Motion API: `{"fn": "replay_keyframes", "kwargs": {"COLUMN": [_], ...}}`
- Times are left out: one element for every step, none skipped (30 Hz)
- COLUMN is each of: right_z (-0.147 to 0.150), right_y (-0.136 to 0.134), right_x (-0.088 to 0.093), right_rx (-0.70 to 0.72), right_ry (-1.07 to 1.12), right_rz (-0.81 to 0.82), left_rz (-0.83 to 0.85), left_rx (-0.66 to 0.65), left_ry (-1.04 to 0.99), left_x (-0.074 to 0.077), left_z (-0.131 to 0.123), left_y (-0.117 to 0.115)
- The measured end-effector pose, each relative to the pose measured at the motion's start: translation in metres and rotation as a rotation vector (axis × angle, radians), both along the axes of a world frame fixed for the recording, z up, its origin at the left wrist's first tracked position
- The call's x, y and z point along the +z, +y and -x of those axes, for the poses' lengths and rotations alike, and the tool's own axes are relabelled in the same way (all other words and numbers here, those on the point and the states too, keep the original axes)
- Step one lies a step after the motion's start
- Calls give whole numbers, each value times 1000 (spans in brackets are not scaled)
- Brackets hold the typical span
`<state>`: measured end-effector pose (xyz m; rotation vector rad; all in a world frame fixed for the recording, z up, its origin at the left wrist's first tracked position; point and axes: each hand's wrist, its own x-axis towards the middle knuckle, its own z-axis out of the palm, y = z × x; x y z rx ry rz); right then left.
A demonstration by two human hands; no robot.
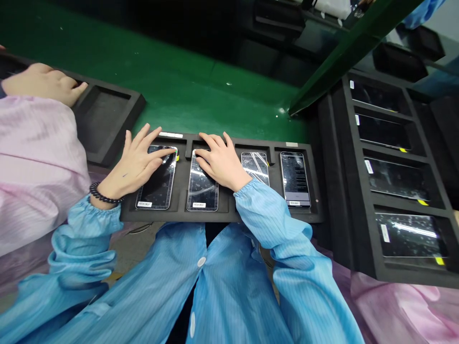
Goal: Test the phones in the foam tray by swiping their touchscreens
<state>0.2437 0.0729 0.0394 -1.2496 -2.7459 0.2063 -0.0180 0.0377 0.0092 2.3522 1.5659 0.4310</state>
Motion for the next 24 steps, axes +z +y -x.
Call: {"fn": "replay_keyframes", "kwargs": {"right_z": [0,0,0,1,1,2,2,3,3,3,3,2,2,2,2,1,2,2,2,3,3,4,3,3], "right_y": [0,0,0,0,0,0,0,0,0,0,0,0,0,0,0,1,1,1,1,0,0,0,0,0], "right_x": [0,-1,-1,-1,-2,-2,-2,-2,-2,-2,-2,-2,-2,-3,-3,-4,-4,-5,-5,-5,-4,-4,-4,-3], "right_rx": [2,5,11,18,22,26,28,31,32,32,33,34,35,35,34,33,33,33,34,37,39,39,39,37], "right_ry": [1,2,2,2,3,3,2,1,0,-2,-3,-2,1,5,9,12,12,12,10,9,7,5,3,-1], "right_rz": [-1,-3,-4,-6,-8,-9,-10,-9,-7,-7,-6,-6,-9,-12,-16,-20,-23,-25,-24,-23,-21,-21,-21,-22], "left_rz": [-4,-7,-10,-13,-17,-19,-22,-24,-25,-23,-19,-16,-12,-8,-7,-9,-12,-16,-22,-26,-28,-28,-28,-25], "left_rx": [-1,-3,-5,-7,-8,-9,-11,-14,-18,-22,-23,-20,-16,-10,-4,-1,0,-2,-6,-9,-12,-14,-13,-10], "left_ry": [-8,-14,-16,-14,-10,-4,0,3,4,4,4,2,-1,-6,-13,-20,-24,-24,-18,-9,3,15,25,33], "left_x": [0,-1,-1,-1,-1,0,0,0,1,1,1,2,2,2,2,2,1,1,0,0,0,0,0,1], "left_z": [0,1,1,1,1,0,0,-1,-2,-2,-3,-3,-3,-3,-3,-3,-3,-3,-3,-3,-4,-4,-5,-5], "left_y": [0,0,0,0,0,1,1,1,1,1,1,1,1,1,0,0,0,0,0,0,0,0,0,0]}}
